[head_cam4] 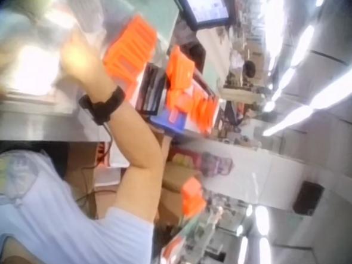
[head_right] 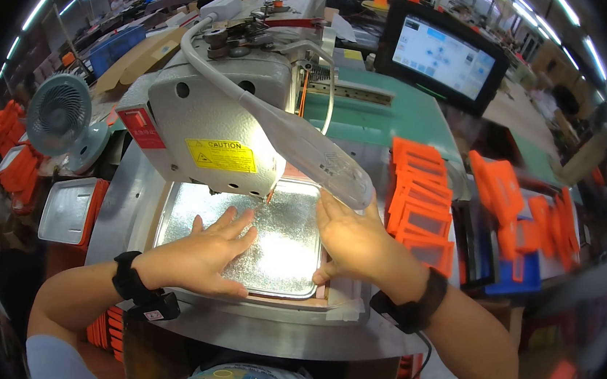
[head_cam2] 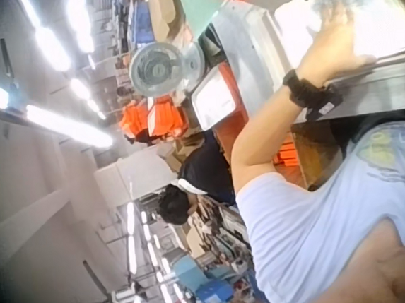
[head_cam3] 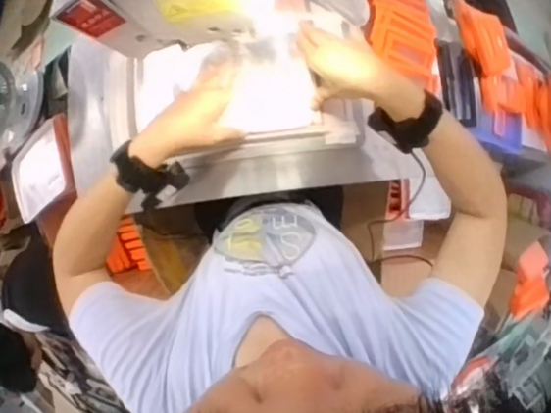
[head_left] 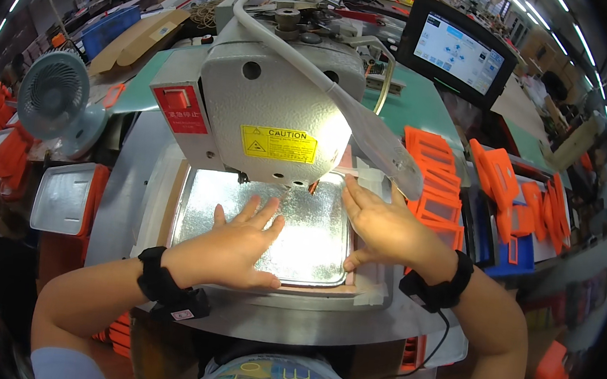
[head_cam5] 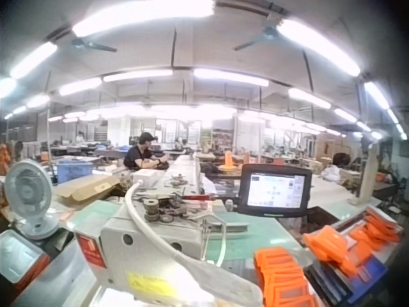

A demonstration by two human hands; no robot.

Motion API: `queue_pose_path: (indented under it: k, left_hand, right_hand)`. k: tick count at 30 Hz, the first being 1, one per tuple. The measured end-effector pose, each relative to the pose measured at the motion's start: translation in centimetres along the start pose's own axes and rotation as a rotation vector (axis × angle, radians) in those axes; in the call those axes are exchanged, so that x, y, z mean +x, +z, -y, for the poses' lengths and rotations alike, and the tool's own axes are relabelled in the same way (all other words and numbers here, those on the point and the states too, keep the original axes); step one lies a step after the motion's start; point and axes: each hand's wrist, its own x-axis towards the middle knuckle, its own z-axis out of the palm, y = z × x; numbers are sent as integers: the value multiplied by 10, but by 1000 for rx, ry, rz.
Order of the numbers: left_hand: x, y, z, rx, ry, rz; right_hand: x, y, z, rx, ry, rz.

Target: Sewing the base and flaps of orange medical bags using an industrial sewing machine.

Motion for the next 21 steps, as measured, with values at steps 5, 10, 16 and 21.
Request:
queue_pose_path:
  k: [5, 10, 16, 21]
  left_hand:
    - [1, 5, 1, -68, -27, -22]
    - [3, 3, -4, -74, -69, -8]
    - [4, 1, -8, -36, -109, 20]
    - [3, 2, -9, -19, -105, 22]
  right_hand:
    - [-1, -1, 0, 26, 9, 13]
    - [2, 0, -3, 76, 15, 57]
    - [4, -10, -5, 62, -11, 131]
    - [5, -7, 0, 29, 7, 146]
